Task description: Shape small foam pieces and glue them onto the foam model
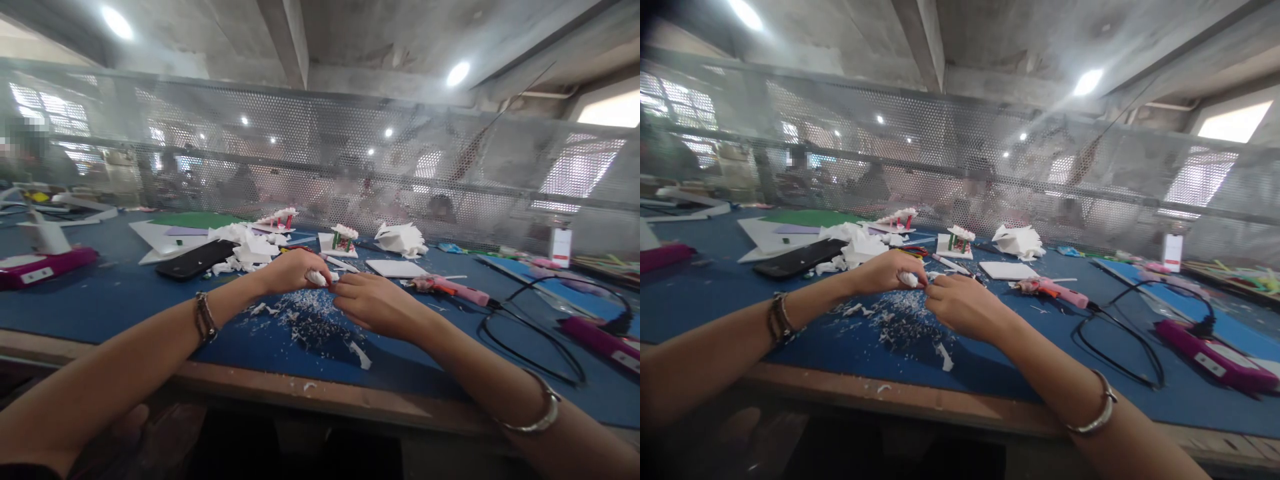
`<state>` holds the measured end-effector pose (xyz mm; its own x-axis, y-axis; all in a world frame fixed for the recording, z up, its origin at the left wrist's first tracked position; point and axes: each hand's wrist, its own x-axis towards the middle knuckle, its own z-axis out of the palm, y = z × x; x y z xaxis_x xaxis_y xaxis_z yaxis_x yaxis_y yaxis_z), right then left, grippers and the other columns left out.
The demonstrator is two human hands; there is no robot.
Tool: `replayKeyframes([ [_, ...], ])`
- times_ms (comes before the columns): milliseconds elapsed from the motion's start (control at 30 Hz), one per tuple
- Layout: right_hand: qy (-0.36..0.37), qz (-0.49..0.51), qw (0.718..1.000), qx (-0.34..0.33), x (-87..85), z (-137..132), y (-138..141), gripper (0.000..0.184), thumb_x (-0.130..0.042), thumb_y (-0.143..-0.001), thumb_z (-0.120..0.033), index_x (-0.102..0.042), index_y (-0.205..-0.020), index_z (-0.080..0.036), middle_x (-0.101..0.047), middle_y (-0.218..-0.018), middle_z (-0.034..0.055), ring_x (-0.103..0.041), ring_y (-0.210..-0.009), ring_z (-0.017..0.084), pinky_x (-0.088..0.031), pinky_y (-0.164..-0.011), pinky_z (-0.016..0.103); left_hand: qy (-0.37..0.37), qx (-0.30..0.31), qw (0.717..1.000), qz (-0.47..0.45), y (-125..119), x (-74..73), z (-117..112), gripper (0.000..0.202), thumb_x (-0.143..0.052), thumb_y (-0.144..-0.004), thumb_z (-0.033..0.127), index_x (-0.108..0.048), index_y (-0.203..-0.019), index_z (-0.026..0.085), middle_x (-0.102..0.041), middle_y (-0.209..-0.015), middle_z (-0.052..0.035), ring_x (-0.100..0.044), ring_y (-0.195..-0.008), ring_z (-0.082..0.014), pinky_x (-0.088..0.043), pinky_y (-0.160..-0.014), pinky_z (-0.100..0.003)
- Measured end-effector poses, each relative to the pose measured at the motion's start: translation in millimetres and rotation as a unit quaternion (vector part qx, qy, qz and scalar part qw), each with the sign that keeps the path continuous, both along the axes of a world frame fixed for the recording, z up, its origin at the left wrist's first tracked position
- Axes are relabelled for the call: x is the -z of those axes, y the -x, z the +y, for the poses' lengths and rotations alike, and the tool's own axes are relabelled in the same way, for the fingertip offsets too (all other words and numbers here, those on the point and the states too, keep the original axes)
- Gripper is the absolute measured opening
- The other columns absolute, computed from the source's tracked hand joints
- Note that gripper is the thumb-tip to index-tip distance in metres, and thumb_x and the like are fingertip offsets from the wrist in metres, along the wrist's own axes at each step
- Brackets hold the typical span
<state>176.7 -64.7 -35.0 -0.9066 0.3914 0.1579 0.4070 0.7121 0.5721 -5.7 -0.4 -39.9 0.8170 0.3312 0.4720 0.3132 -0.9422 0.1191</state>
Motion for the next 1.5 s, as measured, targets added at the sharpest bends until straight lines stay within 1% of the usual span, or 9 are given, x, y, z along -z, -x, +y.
replayKeyframes([
  [133,0.007,-0.006,1.0,-0.006,0.4,-0.3,-0.4,0.019,-0.038,-0.082,-0.015,-0.056,-0.076,-0.014,-0.06,-0.09,0.0056,-0.049,-0.082,0.015,-0.039,-0.066,0.029,0.006,0.011,1.0,0.013,1.0,-1.8,-1.1,0.011,-0.05,-0.071,0.017,-0.061,-0.073,0.015,-0.063,-0.069,-0.0026,-0.054,-0.063,-0.0094,-0.04,-0.06,-0.02],
  [333,0.006,-0.018,1.0,0.0,1.2,-0.7,1.0,0.019,-0.038,-0.081,-0.013,-0.056,-0.075,-0.015,-0.06,-0.091,0.0052,-0.049,-0.084,0.015,-0.038,-0.066,0.028,0.003,0.011,1.0,0.018,-0.8,-1.4,-2.2,0.011,-0.051,-0.064,0.011,-0.058,-0.071,0.015,-0.061,-0.068,-0.0014,-0.052,-0.063,-0.0094,-0.038,-0.06,-0.02],
  [633,0.007,-0.013,1.0,-0.006,1.6,-0.3,1.3,0.018,-0.039,-0.08,-0.015,-0.056,-0.075,-0.015,-0.06,-0.085,0.0045,-0.048,-0.081,0.015,-0.038,-0.065,0.028,-0.028,-0.008,0.999,0.03,-2.1,0.9,-3.5,0.009,-0.051,-0.061,0.013,-0.056,-0.069,0.014,-0.056,-0.067,-0.0016,-0.049,-0.062,-0.01,-0.036,-0.057,-0.02],
  [867,0.007,-0.014,1.0,-0.002,-0.9,-2.8,2.4,0.018,-0.039,-0.08,-0.013,-0.057,-0.076,-0.014,-0.06,-0.092,0.0059,-0.048,-0.084,0.015,-0.038,-0.065,0.028,-0.045,-0.019,0.999,0.012,-1.3,1.9,-1.7,0.007,-0.052,-0.063,0.013,-0.055,-0.07,0.014,-0.057,-0.066,-0.0017,-0.049,-0.06,-0.0098,-0.036,-0.056,-0.02],
  [1067,-0.008,0.014,1.0,-0.005,-0.1,-1.4,0.5,0.018,-0.04,-0.08,-0.014,-0.057,-0.074,-0.014,-0.06,-0.086,0.0052,-0.049,-0.078,0.014,-0.038,-0.063,0.028,-0.031,0.031,0.998,-0.035,-1.6,2.4,-1.9,0.011,-0.047,-0.072,0.017,-0.057,-0.077,0.014,-0.061,-0.073,-0.0046,-0.054,-0.067,-0.0105,-0.041,-0.064,-0.022],
  [1133,-0.021,0.03,0.999,-0.004,1.2,-0.4,-0.6,0.019,-0.039,-0.08,-0.015,-0.057,-0.073,-0.014,-0.06,-0.085,0.0058,-0.05,-0.077,0.015,-0.038,-0.063,0.028,-0.034,0.035,0.998,-0.042,-1.9,2.9,-1.2,0.013,-0.047,-0.073,0.019,-0.058,-0.079,0.014,-0.063,-0.078,-0.0057,-0.055,-0.072,-0.0112,-0.042,-0.068,-0.023],
  [1300,-0.047,0.069,0.996,0.041,2.4,0.2,-0.9,0.017,-0.041,-0.077,-0.013,-0.058,-0.071,-0.012,-0.059,-0.089,0.0098,-0.052,-0.077,0.016,-0.04,-0.063,0.028,-0.045,0.006,0.997,-0.065,-3.1,4.0,-1.3,0.017,-0.048,-0.075,0.022,-0.06,-0.084,0.014,-0.064,-0.083,-0.0077,-0.057,-0.079,-0.014,-0.042,-0.075,-0.027],
  [1400,-0.035,0.065,0.996,0.045,1.5,-0.3,-0.9,0.016,-0.043,-0.076,-0.013,-0.058,-0.072,-0.012,-0.059,-0.09,0.0111,-0.052,-0.078,0.016,-0.04,-0.064,0.029,-0.043,-0.016,0.996,-0.07,-3.5,4.9,-1.6,0.017,-0.048,-0.076,0.022,-0.061,-0.082,0.014,-0.065,-0.08,-0.0075,-0.057,-0.076,-0.0143,-0.043,-0.073,-0.028],
  [1500,-0.011,0.053,0.998,0.036,-0.4,-1.1,-1.4,0.016,-0.042,-0.077,-0.014,-0.058,-0.074,-0.012,-0.059,-0.087,0.0099,-0.051,-0.081,0.017,-0.041,-0.066,0.03,-0.037,-0.003,0.997,-0.066,-2.2,5.2,-0.1,0.015,-0.049,-0.075,0.022,-0.061,-0.078,0.014,-0.064,-0.078,-0.0072,-0.057,-0.073,-0.0133,-0.044,-0.069,-0.026],
])
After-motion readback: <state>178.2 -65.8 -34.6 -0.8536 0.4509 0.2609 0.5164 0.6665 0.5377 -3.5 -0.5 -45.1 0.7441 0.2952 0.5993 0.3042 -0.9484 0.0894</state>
